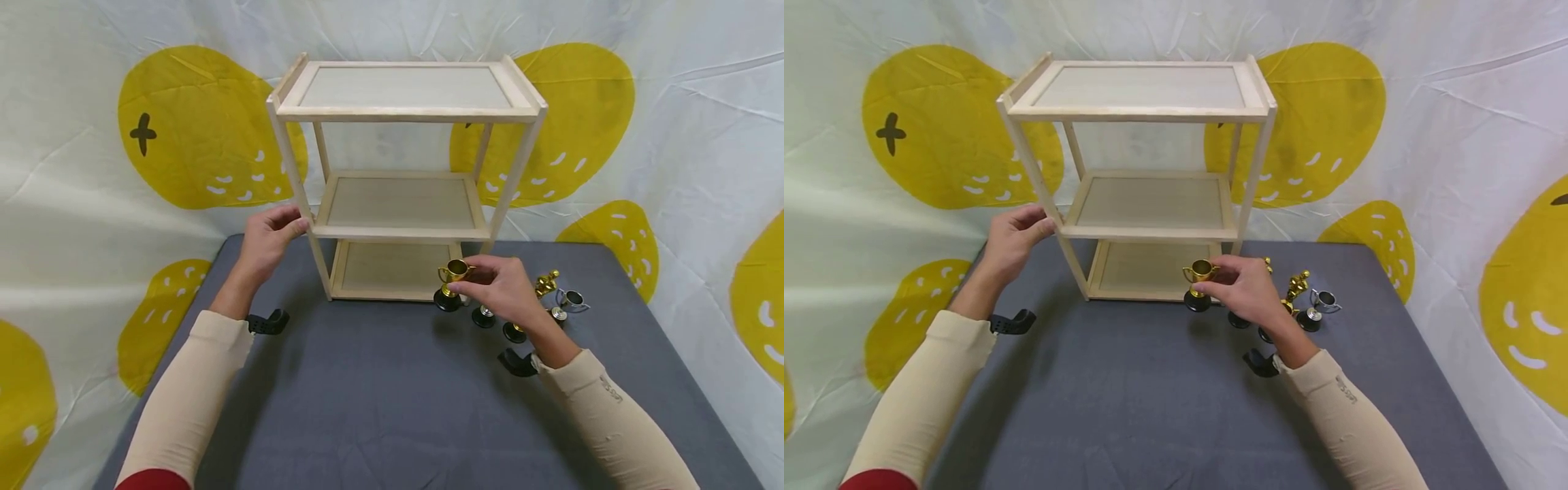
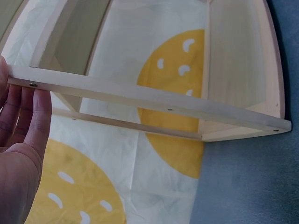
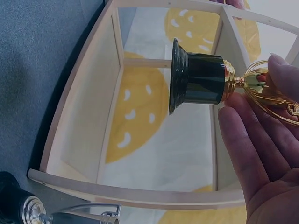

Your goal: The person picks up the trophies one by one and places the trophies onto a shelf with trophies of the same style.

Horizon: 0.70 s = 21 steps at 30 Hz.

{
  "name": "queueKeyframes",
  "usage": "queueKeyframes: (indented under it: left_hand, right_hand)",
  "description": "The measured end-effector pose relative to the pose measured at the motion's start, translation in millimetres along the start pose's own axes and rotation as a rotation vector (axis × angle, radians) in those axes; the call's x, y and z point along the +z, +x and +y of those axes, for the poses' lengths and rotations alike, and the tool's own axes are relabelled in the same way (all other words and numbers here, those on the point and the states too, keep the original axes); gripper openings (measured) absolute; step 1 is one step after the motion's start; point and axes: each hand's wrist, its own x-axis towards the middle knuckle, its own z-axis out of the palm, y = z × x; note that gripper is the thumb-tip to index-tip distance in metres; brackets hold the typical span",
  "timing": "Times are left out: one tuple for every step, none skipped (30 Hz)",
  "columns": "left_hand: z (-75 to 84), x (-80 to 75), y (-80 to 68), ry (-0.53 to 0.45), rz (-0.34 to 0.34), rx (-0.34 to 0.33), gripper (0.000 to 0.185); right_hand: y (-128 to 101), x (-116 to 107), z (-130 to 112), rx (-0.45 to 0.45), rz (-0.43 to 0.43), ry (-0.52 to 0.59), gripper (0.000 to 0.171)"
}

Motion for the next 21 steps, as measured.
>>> queueKeyframes:
  left_hand:
    - [-0.3, -0.2, 0.2, 0.0, 0.0, -0.002, 0.037]
    - [-0.3, -0.2, 0.4, 0.0, 0.0, -0.003, 0.037]
    - [-0.3, -0.3, 0.5, 0.001, 0.0, -0.003, 0.036]
    - [-0.3, -0.3, 0.7, 0.005, 0.0, -0.002, 0.036]
    - [0.0, -0.3, 0.7, 0.005, 0.0, -0.002, 0.036]
    - [0.2, -0.3, 0.8, 0.007, 0.0, -0.002, 0.036]
    - [0.7, -0.3, 0.8, 0.011, 0.001, -0.002, 0.037]
    - [1.1, -0.4, 0.8, 0.012, 0.001, -0.002, 0.037]
    - [1.6, -0.4, 0.8, 0.012, 0.002, -0.001, 0.037]
    - [2.1, -0.5, 0.6, 0.01, 0.002, -0.002, 0.037]
    - [2.4, -0.5, 0.4, 0.007, 0.003, -0.002, 0.036]
    - [2.5, -0.6, 0.3, 0.007, 0.003, -0.002, 0.036]
    - [2.8, -0.6, 0.1, 0.007, 0.002, -0.001, 0.036]
    - [2.9, -0.7, 0.0, 0.006, 0.001, 0.001, 0.036]
    - [2.7, -0.6, -0.1, 0.006, 0.001, 0.002, 0.036]
    - [2.5, -0.6, -0.1, 0.008, 0.0, 0.004, 0.036]
    - [2.1, -0.5, 0.1, 0.009, -0.001, 0.006, 0.036]
    - [2.0, -0.5, 0.0, 0.009, 0.0, 0.006, 0.036]
    - [1.7, -0.5, 0.0, 0.01, 0.001, 0.007, 0.035]
    - [1.3, -0.4, 0.1, 0.01, 0.002, 0.007, 0.035]
    - [1.0, -0.3, 0.2, 0.011, 0.003, 0.006, 0.035]
  right_hand:
    - [1, 1, 0, -0.001, -0.002, 0.003, 0.032]
    - [1, 1, 0, -0.002, -0.004, 0.004, 0.032]
    - [2, 2, 0, -0.003, -0.005, 0.004, 0.032]
    - [2, 2, 0, -0.003, -0.006, 0.001, 0.033]
    - [3, 3, 0, -0.001, -0.006, -0.002, 0.033]
    - [3, 4, -1, -0.002, -0.006, -0.005, 0.034]
    - [4, 4, -1, -0.005, -0.004, -0.01, 0.035]
    - [4, 5, -1, -0.006, -0.003, -0.014, 0.036]
    - [5, 6, -2, -0.006, -0.004, -0.014, 0.037]
    - [6, 7, -2, -0.005, -0.005, -0.016, 0.038]
    - [6, 7, -2, -0.005, -0.007, -0.013, 0.039]
    - [7, 8, -2, -0.004, -0.008, -0.012, 0.039]
    - [7, 9, -2, -0.002, -0.01, -0.009, 0.039]
    - [7, 10, -2, 0.002, -0.011, -0.007, 0.039]
    - [8, 10, -2, 0.003, -0.012, -0.004, 0.038]
    - [8, 11, -2, 0.005, -0.013, -0.004, 0.038]
    - [8, 12, -2, 0.004, -0.013, -0.003, 0.038]
    - [8, 12, -2, 0.004, -0.015, -0.002, 0.038]
    - [9, 13, -2, 0.003, -0.017, -0.003, 0.038]
    - [9, 14, -1, 0.002, -0.019, -0.003, 0.038]
    - [9, 14, -1, -0.001, -0.022, -0.004, 0.037]
